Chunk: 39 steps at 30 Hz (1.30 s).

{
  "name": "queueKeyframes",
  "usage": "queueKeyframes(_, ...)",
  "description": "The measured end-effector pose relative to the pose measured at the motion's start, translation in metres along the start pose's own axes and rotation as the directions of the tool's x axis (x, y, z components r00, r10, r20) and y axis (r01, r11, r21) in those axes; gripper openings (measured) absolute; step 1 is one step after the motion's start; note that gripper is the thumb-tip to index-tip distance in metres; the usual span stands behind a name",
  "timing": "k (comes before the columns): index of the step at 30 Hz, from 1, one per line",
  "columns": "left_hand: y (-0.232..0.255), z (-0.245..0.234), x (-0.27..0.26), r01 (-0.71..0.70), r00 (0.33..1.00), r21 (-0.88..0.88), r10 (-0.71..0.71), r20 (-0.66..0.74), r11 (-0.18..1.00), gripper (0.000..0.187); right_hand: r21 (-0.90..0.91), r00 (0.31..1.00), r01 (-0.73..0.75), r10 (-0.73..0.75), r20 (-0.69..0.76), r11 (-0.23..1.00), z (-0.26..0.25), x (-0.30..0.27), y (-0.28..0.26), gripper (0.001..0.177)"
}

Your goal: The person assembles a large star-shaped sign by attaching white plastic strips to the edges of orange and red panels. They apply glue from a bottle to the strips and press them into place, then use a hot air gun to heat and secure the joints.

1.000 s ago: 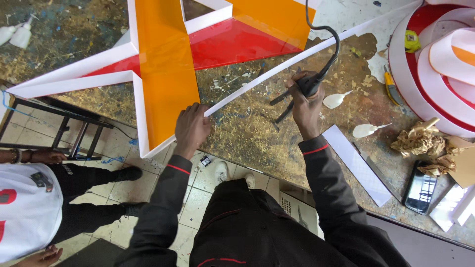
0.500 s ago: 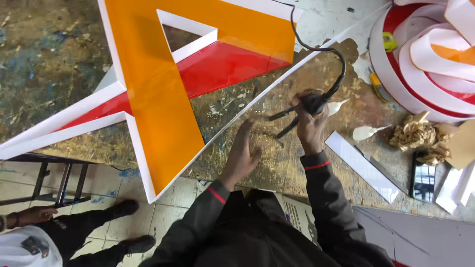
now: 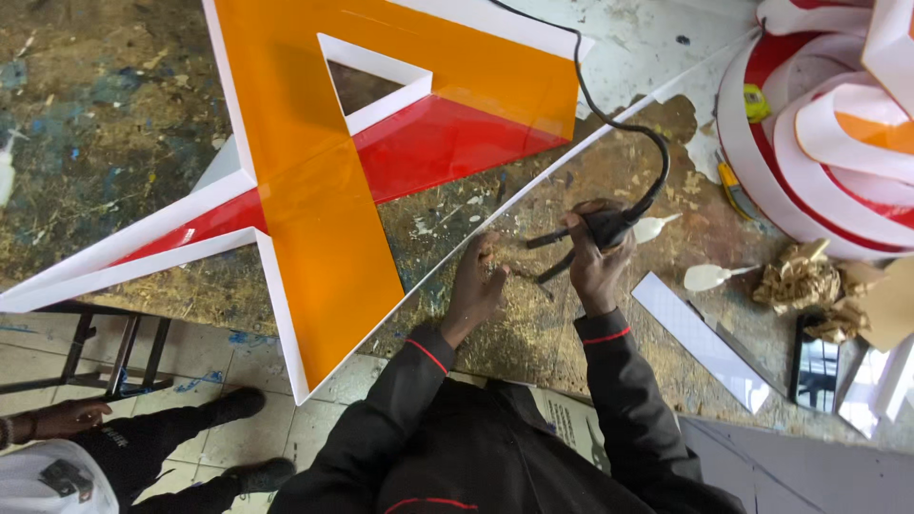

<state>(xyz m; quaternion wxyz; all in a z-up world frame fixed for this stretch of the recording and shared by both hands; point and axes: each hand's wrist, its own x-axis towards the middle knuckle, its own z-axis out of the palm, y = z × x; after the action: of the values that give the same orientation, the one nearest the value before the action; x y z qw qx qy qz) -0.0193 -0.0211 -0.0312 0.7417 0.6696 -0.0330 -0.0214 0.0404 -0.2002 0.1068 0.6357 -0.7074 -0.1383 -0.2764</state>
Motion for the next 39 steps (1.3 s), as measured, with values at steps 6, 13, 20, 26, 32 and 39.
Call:
queueKeyframes(6,0.109,-0.007,-0.013,0.111,0.992,-0.024,-0.113,-0.062,0.993,0.079,0.029,1.000,0.011,-0.011,-0.008,1.000,0.010,0.000,0.014,0.021)
queueKeyframes(13,0.149,-0.075,0.067,0.040,0.966,-0.127,-0.070,-0.249,0.991,0.117,0.076,0.997,0.051,-0.046,-0.062,0.996,0.011,0.000,0.013,0.022)
queueKeyframes(20,0.023,-0.194,0.206,0.058,0.767,-0.206,-0.176,-0.617,0.977,0.106,0.074,0.997,0.063,-0.059,-0.050,0.995,0.014,-0.003,0.009,0.023)
queueKeyframes(26,0.020,-0.196,0.160,0.126,0.875,-0.062,-0.141,-0.463,0.990,0.065,0.055,0.998,0.045,-0.043,-0.050,0.997,0.011,-0.005,0.016,0.021)
queueKeyframes(32,-0.011,-0.218,0.199,0.236,0.886,0.233,-0.109,-0.451,0.943,0.113,-0.003,0.999,0.041,-0.041,-0.023,0.999,0.018,-0.005,0.003,0.022)
queueKeyframes(39,0.007,-0.186,0.173,0.228,0.945,0.286,-0.141,-0.296,0.931,0.115,-0.006,1.000,-0.008,0.008,0.018,1.000,0.022,-0.012,-0.006,0.016)
